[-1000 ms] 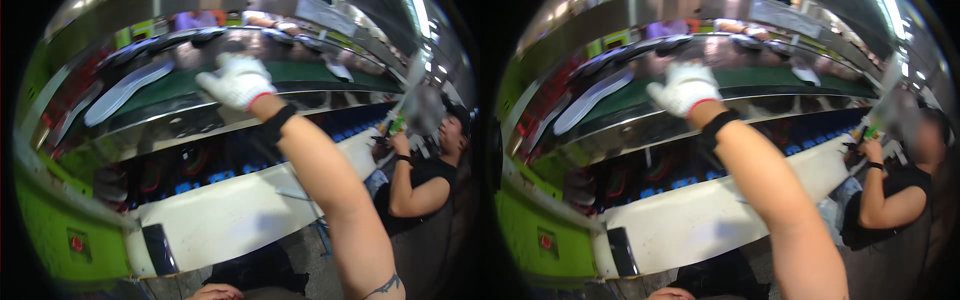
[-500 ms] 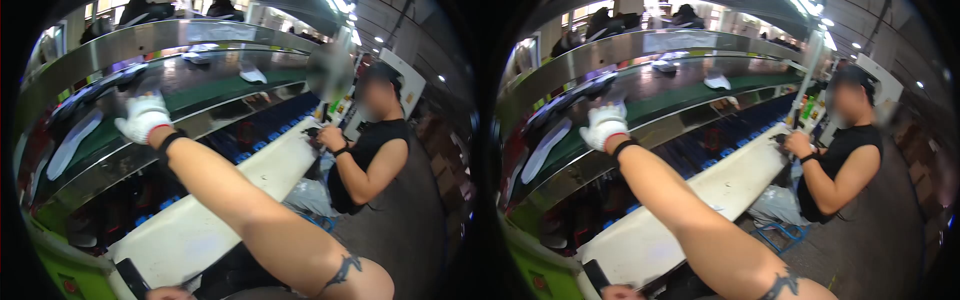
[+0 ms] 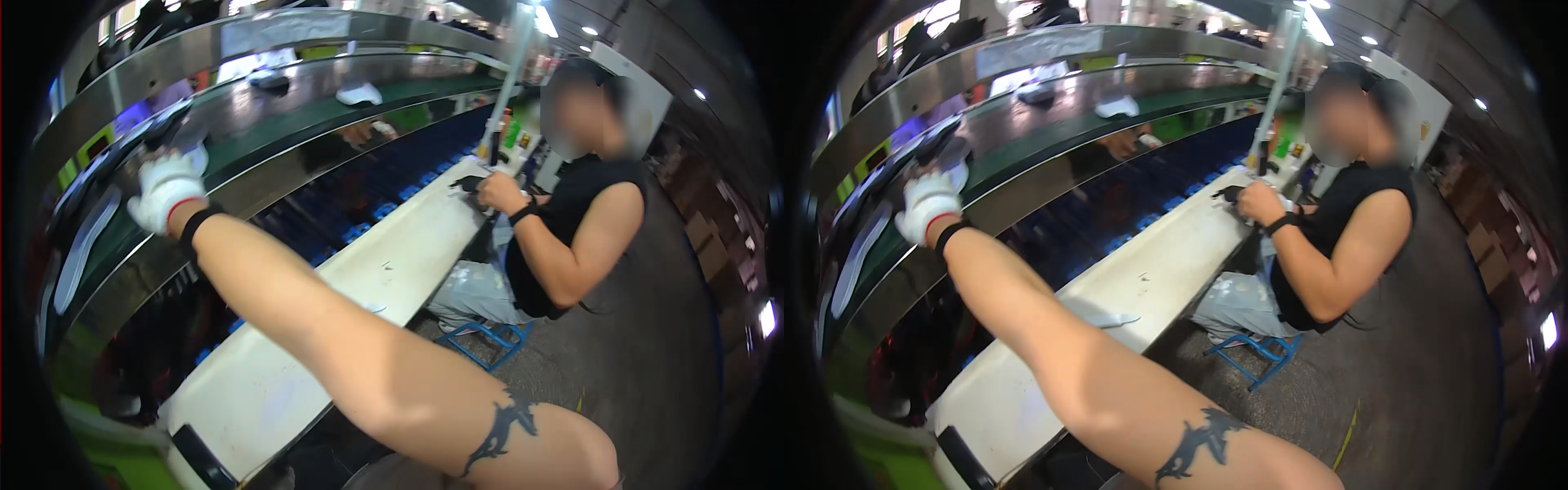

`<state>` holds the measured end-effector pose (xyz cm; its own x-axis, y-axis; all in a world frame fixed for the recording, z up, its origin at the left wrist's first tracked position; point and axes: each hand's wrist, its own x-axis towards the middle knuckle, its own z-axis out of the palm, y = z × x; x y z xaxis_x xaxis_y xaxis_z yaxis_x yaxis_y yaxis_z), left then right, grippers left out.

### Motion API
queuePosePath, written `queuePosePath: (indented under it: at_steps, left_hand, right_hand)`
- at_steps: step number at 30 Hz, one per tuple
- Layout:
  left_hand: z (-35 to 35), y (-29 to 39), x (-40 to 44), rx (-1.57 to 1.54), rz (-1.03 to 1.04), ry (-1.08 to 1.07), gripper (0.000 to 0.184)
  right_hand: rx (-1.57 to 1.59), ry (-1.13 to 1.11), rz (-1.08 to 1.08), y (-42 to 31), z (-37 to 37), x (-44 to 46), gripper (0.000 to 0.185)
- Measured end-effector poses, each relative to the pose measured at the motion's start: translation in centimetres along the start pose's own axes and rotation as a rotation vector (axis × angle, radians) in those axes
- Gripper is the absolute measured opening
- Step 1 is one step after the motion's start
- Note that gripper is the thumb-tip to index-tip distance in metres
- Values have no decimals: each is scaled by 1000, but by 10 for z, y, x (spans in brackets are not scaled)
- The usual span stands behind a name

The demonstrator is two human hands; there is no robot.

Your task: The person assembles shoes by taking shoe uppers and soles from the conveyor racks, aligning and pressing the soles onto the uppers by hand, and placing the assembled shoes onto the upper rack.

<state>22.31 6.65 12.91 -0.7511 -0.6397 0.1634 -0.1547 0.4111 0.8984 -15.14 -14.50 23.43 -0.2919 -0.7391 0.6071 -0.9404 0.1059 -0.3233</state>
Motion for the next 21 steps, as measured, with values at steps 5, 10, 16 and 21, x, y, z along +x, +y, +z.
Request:
queuePosePath:
  at_steps: [5, 10, 16, 21]
  left_hand:
    - [8, -5, -11, -21, 20, 4, 15]
    - [16, -12, -27, -56, 37, 26, 17]
    - [25, -16, -39, -77, 105, 61, 19]
    - [-5, 22, -37, 43, 437, 227, 21]
  right_hand:
    - [-13, -58, -42, -1, -5, 6, 70]
    - [-42, -94, 18, -5, -12, 3, 77]
    - [-83, -138, 51, -6, -6, 6, 74]
    - [-142, -29, -8, -6, 0, 4, 77]
